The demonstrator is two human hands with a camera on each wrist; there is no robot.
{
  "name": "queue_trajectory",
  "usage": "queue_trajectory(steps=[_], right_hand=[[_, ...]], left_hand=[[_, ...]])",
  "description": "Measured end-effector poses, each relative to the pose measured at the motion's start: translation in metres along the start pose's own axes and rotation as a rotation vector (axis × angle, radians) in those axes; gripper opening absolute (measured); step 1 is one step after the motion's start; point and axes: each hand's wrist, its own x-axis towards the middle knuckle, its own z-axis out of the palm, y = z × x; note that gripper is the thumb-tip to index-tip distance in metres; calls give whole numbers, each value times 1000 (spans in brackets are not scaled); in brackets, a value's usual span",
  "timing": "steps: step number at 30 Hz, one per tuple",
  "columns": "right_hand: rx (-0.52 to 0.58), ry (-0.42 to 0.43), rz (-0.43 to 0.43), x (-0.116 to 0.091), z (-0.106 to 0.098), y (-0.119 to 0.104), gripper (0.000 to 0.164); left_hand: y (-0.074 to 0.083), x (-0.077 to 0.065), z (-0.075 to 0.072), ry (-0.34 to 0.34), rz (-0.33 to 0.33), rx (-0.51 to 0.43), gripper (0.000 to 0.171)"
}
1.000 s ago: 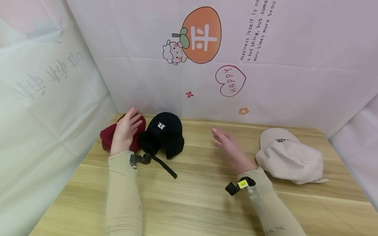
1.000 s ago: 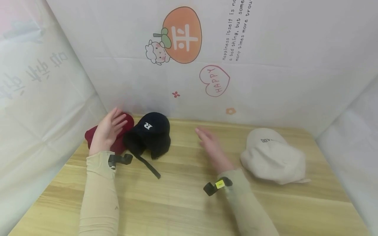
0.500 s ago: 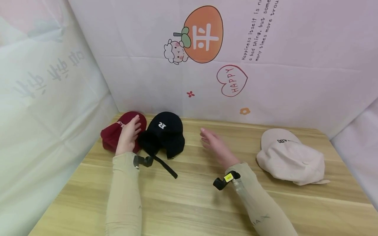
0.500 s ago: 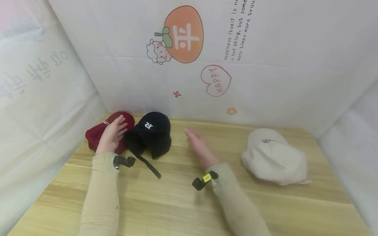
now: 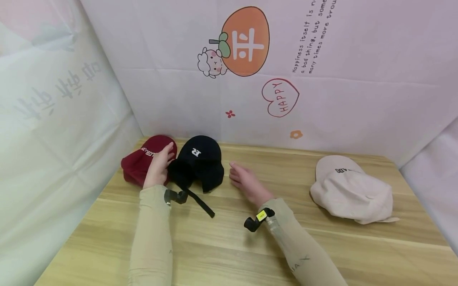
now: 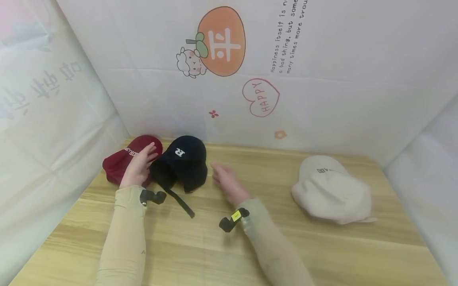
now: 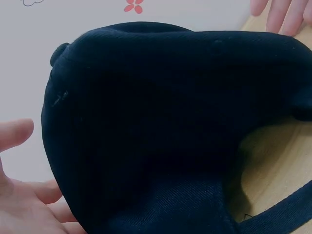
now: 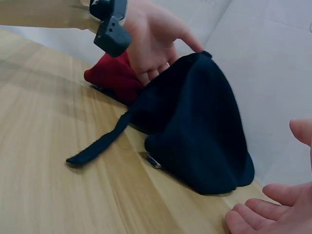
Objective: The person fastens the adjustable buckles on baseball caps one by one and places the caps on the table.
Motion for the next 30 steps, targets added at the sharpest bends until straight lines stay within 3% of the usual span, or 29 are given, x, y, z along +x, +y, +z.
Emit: queue_trajectory(steps=[8,14,30], right_hand=[[42,22,-9,0,8,1,63],[46,31,-9,2,8,2,62],[42,76,41,8,5,4,60]], left_hand=[[-6,2,5,-27,-120,-106,74],[-5,-1,6,-43,-202,-192,89],[-10,0,10,-115,-244,-170,92]])
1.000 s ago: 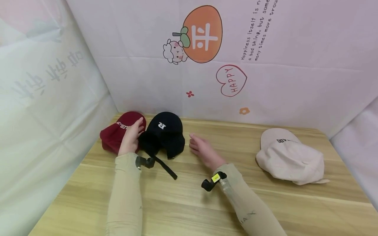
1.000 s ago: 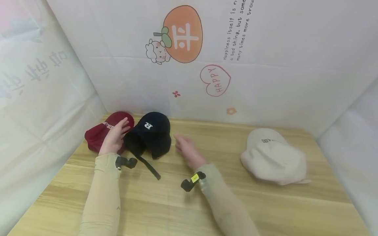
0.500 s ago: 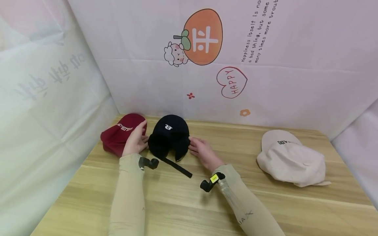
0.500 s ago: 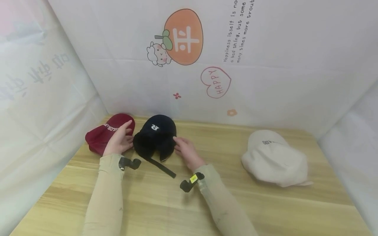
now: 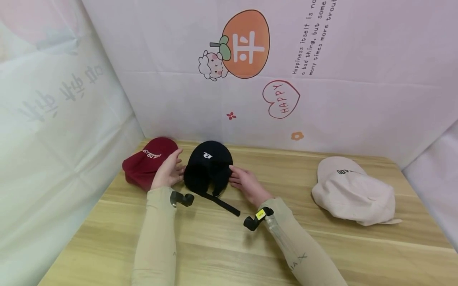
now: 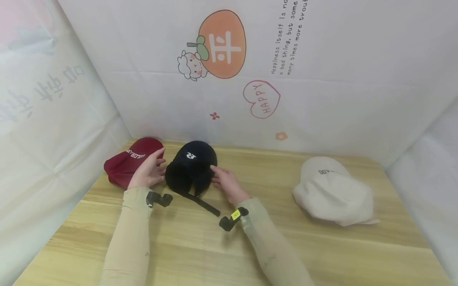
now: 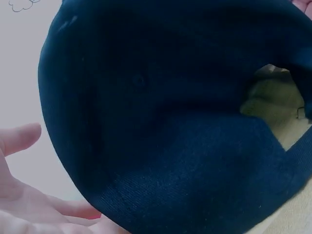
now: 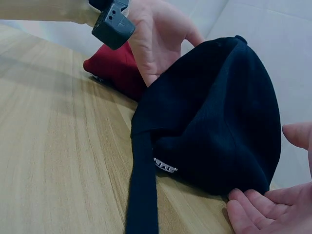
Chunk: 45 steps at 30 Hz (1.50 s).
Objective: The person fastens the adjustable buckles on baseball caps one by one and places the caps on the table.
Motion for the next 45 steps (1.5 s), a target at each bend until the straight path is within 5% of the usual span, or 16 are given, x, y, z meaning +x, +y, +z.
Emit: queue_trajectory(steps=[4,12,21,29,45], right_hand=[[-4,3,6,-1,0,1,64],[-38,24,-5,-6,0,-4,74],[41,110,-20,-6,-4,-12,48],[69,149,-14,-10,-7,-18,66],[-20,141,-106,-23,-9,-36,57]], left_hand=[[-3,3,0,22,23,37,80],[-8,8,7,15,119,148,17],[-9,6,12,15,177,241,27],[-8,5,12,-21,262,436,49],[-1,-7,30,-57,368,495,35]])
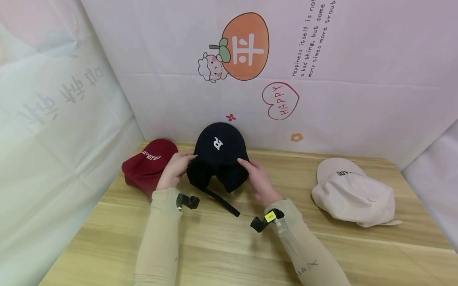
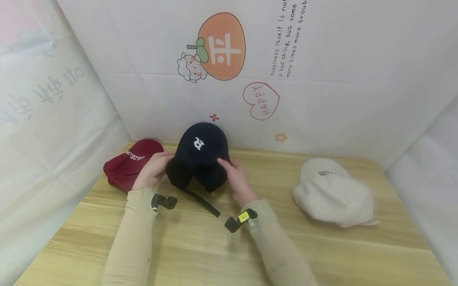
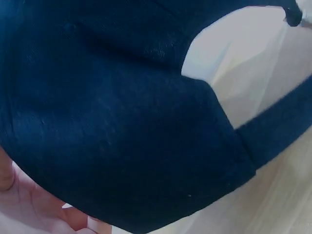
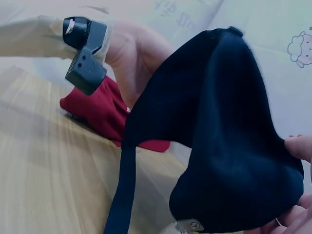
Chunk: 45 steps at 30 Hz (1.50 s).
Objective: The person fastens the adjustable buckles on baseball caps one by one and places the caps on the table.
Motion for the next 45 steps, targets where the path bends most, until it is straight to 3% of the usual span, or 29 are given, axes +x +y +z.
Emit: queue_trajectory(steps=[5,14,27,37,45], right_hand=[[2,-26,-3,-4,-2,-6,48],[118,-63,-62,-5,-7,-12,46],[117,-41,-89,-9,-21,-21,43],[191,6,-83,-15,-33,-28,41],[271,53,-91,-20,-40,-35,36]], left_hand=[[7,1,7,4,9,38,36],[17,-2,16,23,39,67,41],[21,-6,32,-10,85,197,51],[19,-7,44,-15,89,66,43],[19,-7,51,-83,131,-161,36]])
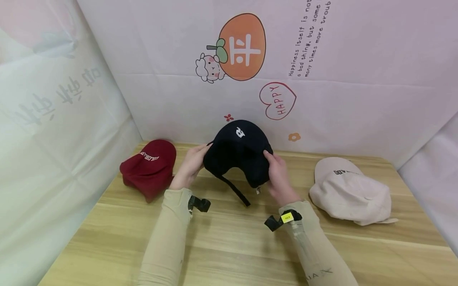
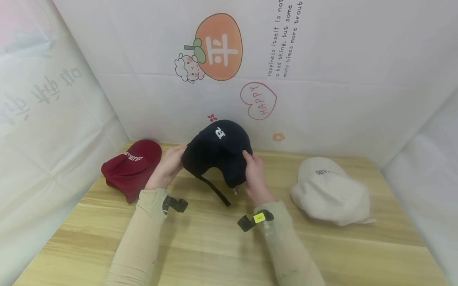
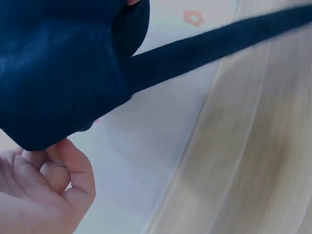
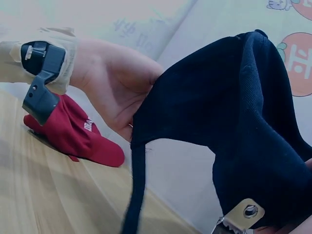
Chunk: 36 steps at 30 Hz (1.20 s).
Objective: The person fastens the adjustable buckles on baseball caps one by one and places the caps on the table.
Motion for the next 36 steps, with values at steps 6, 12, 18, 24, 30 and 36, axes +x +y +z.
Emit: queue_trajectory(steps=[6,12,18,24,30,36], right_hand=[[1,46,-2,1,-6,-4,31],[36,55,-9,1,-12,-8,38],[67,46,-31,2,-15,-9,40],[83,40,-55,1,-18,-8,32],[88,58,-53,0,-22,-10,35],[99,99,-54,3,-28,-12,47]], left_hand=[[1,1,3,-68,5,-100,37],[0,2,4,-120,-10,-145,39],[1,2,9,-172,-18,-213,53],[-1,2,14,-239,24,-163,58],[-7,3,16,-235,54,-133,49],[-9,4,17,-216,64,-124,39]])
